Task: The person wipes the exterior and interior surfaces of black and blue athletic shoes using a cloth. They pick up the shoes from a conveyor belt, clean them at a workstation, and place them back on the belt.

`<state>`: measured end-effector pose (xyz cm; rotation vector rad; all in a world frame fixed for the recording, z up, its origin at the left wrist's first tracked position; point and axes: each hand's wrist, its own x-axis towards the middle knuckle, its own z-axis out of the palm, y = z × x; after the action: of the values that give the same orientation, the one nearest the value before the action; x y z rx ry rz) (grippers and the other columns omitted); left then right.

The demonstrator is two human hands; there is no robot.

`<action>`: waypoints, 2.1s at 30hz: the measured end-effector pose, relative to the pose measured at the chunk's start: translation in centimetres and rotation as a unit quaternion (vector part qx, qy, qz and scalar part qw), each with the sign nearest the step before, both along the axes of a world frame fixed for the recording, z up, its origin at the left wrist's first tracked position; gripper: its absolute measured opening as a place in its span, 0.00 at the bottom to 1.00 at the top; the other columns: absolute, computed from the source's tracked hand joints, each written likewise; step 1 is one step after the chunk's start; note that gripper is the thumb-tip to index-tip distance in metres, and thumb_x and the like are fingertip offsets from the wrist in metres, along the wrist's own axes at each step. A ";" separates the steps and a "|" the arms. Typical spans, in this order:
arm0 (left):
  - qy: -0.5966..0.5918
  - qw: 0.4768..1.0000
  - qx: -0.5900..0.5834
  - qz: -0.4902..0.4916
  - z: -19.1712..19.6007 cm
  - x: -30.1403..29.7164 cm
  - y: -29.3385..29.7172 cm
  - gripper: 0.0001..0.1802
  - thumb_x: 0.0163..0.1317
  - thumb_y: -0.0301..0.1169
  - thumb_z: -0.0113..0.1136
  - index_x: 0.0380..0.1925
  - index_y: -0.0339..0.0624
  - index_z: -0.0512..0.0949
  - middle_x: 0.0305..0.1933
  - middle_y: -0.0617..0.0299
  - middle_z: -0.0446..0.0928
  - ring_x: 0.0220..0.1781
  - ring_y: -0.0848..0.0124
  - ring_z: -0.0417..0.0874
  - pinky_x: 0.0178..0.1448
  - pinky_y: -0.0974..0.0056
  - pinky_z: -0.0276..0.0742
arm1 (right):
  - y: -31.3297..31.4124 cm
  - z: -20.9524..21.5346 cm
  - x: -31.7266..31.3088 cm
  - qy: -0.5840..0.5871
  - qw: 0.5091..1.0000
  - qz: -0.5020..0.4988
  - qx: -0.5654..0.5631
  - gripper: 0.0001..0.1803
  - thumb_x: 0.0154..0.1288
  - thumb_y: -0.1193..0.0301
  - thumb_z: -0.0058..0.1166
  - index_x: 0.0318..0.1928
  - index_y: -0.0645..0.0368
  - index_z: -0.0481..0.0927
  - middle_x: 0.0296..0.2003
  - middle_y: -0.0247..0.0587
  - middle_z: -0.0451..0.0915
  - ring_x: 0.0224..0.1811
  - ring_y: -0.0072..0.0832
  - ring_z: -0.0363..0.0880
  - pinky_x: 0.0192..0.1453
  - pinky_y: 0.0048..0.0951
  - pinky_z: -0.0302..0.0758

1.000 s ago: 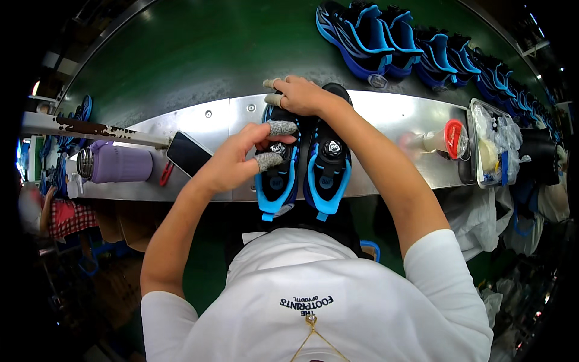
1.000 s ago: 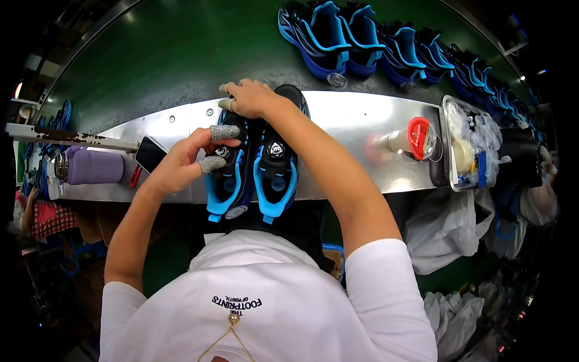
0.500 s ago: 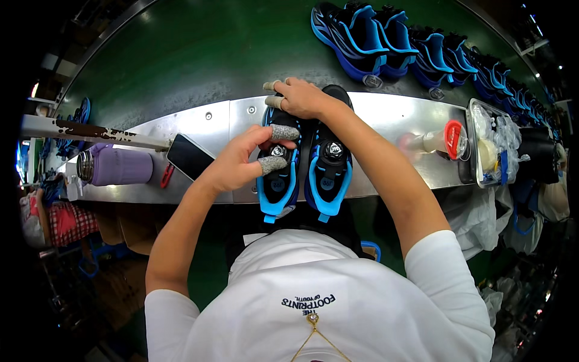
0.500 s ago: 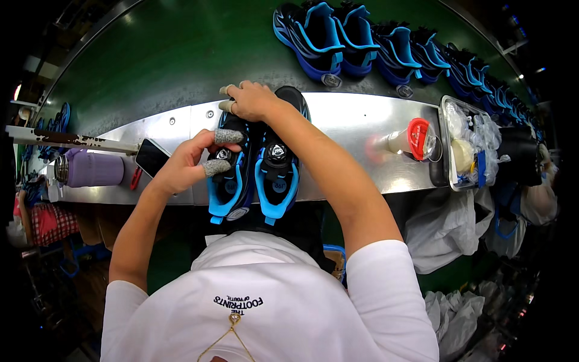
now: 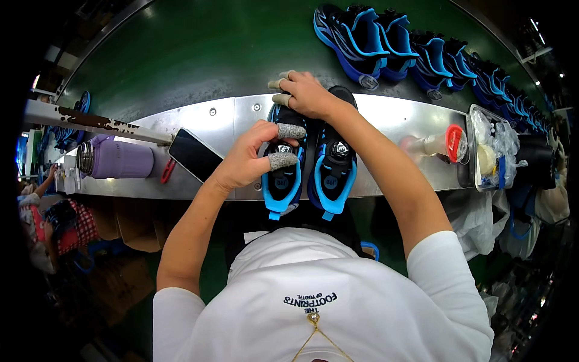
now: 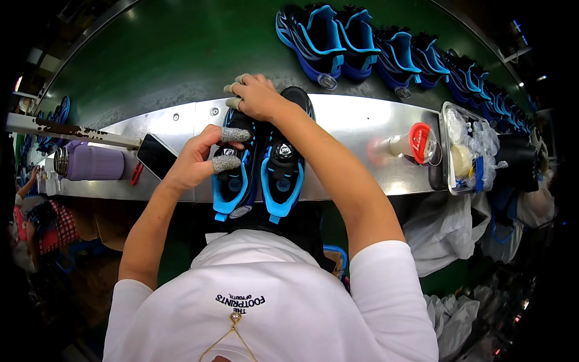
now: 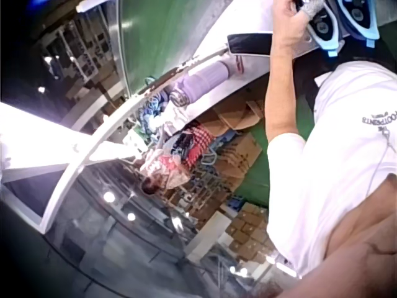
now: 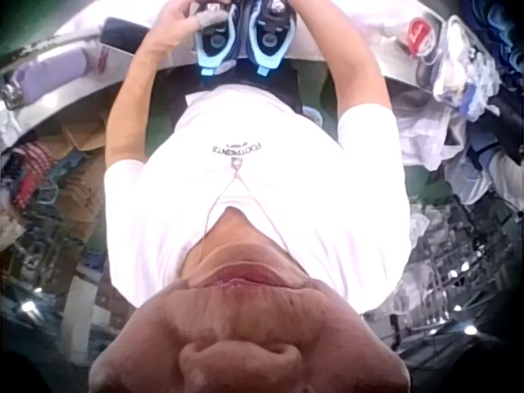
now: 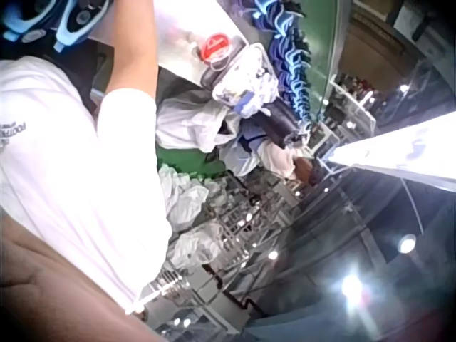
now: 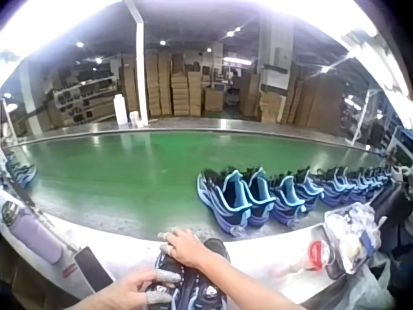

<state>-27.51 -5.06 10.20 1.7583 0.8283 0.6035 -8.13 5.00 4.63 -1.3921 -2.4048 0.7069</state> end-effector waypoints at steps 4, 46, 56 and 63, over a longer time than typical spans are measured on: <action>-0.044 0.976 0.007 0.213 0.0 -0.9 -3.2 0.21 0.60 0.25 0.67 0.54 0.35 0.77 0.51 0.62 0.78 0.52 0.72 0.77 0.60 0.67 0.70 | -3.3 4.9 1.5 0.173 0.983 -0.005 0.058 0.20 0.68 0.69 0.57 0.60 0.50 0.79 0.51 0.44 0.82 0.54 0.43 0.78 0.63 0.39 0.72; 0.282 0.948 0.144 -0.020 2.3 5.2 -8.3 0.22 0.70 0.48 0.50 0.51 0.44 0.78 0.33 0.40 0.77 0.36 0.43 0.82 0.40 0.45 0.78 | -12.6 10.9 3.0 0.382 0.913 -0.142 -0.016 0.19 0.67 0.70 0.60 0.57 0.59 0.80 0.32 0.31 0.79 0.33 0.19 0.73 0.40 0.24 0.71; 0.381 0.817 0.421 -0.100 1.3 -1.0 7.1 0.10 0.62 0.29 0.52 0.33 0.35 0.79 0.31 0.43 0.79 0.33 0.47 0.82 0.39 0.50 0.78 | -11.1 7.5 13.9 0.306 0.911 -0.276 0.030 0.18 0.69 0.69 0.59 0.58 0.58 0.81 0.32 0.30 0.79 0.31 0.17 0.70 0.39 0.22 0.71; 0.260 0.843 0.398 0.250 7.2 3.6 18.4 0.15 0.64 0.38 0.50 0.36 0.37 0.80 0.40 0.43 0.80 0.44 0.44 0.80 0.48 0.48 0.75 | -1.4 8.3 15.8 0.056 0.961 -0.235 0.137 0.28 0.63 0.71 0.62 0.64 0.52 0.74 0.56 0.45 0.77 0.42 0.34 0.78 0.47 0.29 0.76</action>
<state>-23.95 13.36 17.41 2.5436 1.6125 0.9149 7.69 3.59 12.93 -1.6582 -1.8870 0.3071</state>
